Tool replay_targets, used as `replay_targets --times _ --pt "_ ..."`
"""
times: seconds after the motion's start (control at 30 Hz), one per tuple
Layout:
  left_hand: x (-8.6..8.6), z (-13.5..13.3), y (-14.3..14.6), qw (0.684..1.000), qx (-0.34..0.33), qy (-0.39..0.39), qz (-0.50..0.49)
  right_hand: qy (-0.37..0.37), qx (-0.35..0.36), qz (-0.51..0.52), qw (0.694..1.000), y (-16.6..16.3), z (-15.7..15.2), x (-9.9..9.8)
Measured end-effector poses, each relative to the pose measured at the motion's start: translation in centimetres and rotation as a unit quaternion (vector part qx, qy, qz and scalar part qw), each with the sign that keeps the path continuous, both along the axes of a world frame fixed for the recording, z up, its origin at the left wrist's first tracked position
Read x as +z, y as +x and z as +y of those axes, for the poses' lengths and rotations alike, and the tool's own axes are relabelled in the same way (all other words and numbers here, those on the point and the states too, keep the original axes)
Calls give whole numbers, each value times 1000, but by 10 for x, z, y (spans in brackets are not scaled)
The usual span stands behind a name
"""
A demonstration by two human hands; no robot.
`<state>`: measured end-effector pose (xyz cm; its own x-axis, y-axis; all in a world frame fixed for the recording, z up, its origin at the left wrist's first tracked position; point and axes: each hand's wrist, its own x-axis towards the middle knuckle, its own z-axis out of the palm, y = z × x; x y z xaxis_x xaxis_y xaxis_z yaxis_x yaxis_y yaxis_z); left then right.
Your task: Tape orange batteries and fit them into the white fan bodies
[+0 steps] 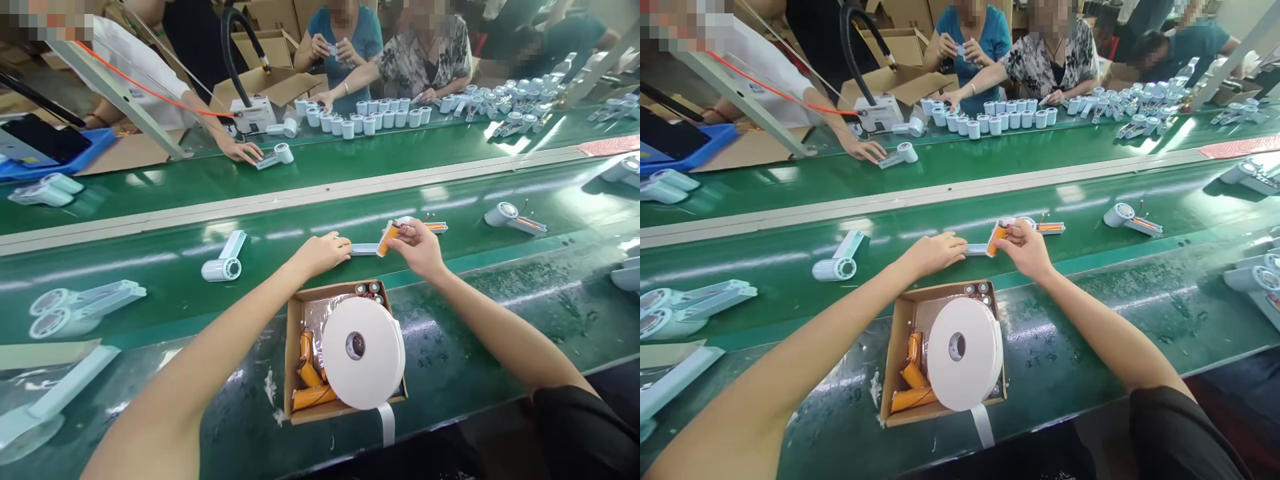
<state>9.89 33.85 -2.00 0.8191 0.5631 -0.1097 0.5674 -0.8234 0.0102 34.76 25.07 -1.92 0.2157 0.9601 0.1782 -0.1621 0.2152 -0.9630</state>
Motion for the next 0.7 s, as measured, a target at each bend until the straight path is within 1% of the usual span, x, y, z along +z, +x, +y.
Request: replay_targets --times 0.07,0.13,0.27,0.37,0.5,0.7 --pt "2 3 10 1000 -6 3 15 -6 8 -17 1000 -5 9 -5" --pt "5 4 23 999 1 -9 41 -2 11 -64 998 -5 14 -9" --pt "15 2 39 996 23 -45 78 46 9 -198 979 2 18 -19" --pt "21 -3 44 995 23 -49 87 68 3 -249 966 9 19 -26" --pt "24 -7 57 990 70 -76 91 75 10 -290 954 14 21 -35" --pt "30 -5 78 984 132 -100 58 67 20 -361 930 25 20 -43"
